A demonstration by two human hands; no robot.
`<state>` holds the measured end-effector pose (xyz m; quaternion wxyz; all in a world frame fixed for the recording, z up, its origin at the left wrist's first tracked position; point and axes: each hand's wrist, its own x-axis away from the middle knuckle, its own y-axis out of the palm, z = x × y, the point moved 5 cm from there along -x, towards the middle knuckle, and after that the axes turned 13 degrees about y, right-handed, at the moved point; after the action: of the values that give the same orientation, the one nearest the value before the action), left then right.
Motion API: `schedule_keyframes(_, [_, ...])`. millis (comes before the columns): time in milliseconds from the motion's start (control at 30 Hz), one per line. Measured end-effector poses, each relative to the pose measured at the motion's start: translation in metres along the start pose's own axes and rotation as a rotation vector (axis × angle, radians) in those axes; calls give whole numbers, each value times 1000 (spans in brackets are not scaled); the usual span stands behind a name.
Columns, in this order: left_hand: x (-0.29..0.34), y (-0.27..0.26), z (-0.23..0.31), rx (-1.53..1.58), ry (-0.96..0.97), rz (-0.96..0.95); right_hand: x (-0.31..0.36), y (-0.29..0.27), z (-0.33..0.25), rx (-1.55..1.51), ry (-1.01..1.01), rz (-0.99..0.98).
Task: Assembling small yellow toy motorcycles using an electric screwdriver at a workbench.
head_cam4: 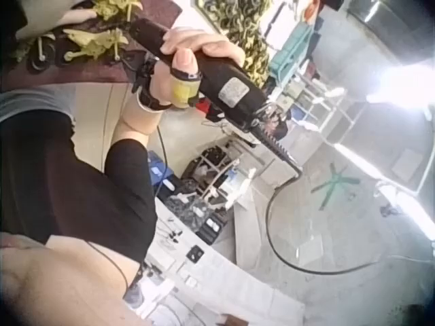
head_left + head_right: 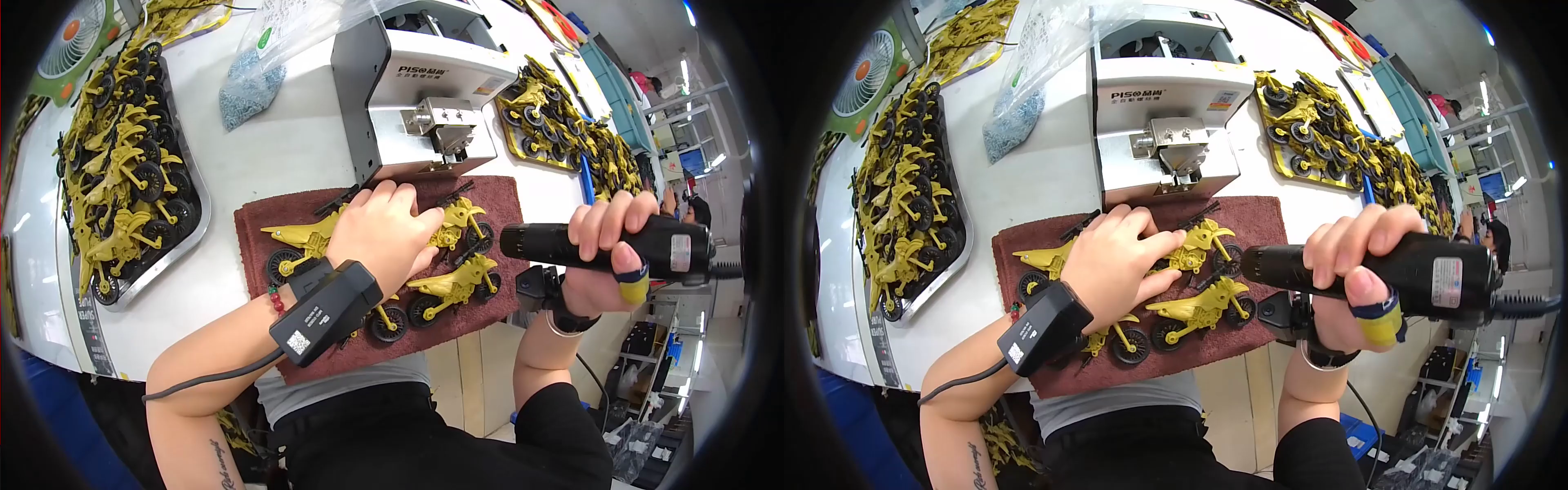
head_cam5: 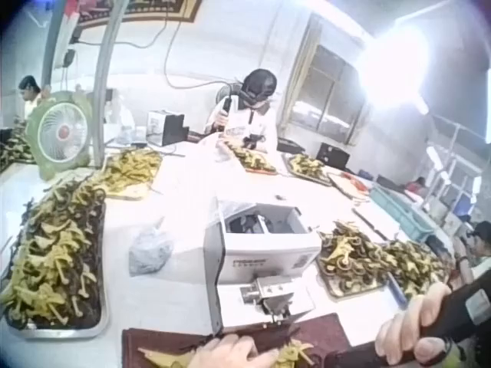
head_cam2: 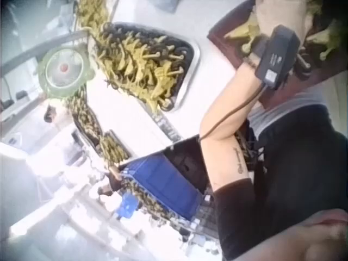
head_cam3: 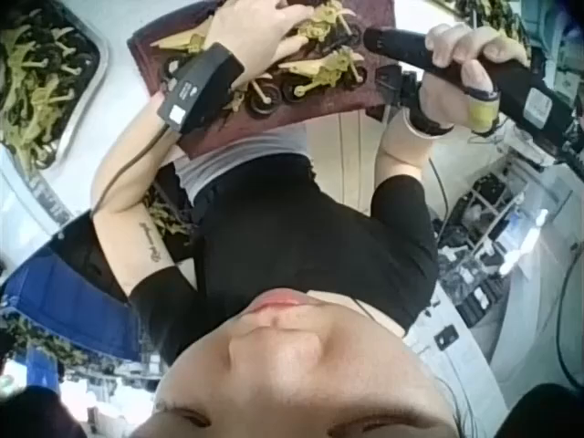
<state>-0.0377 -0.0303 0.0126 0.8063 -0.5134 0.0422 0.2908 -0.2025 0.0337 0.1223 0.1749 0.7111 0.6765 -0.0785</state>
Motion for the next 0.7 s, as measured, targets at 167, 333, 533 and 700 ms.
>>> schedule_keyframes(167, [-2, -1, 0, -93, 36, -5, -9, 5, -20, -69, -90, -85])
schedule_keyframes(333, [0, 0, 17, -314, 12, -35, -29, -3, -55, -198, -162, -246])
schedule_keyframes(533, [-7, 4, 85, -447, 36, 79, -71, 22, -47, -149, -104, -131])
schedule_keyframes(700, [-15, 38, 88, -265, -182, 15, -93, 42, -9, -74, -110, -179])
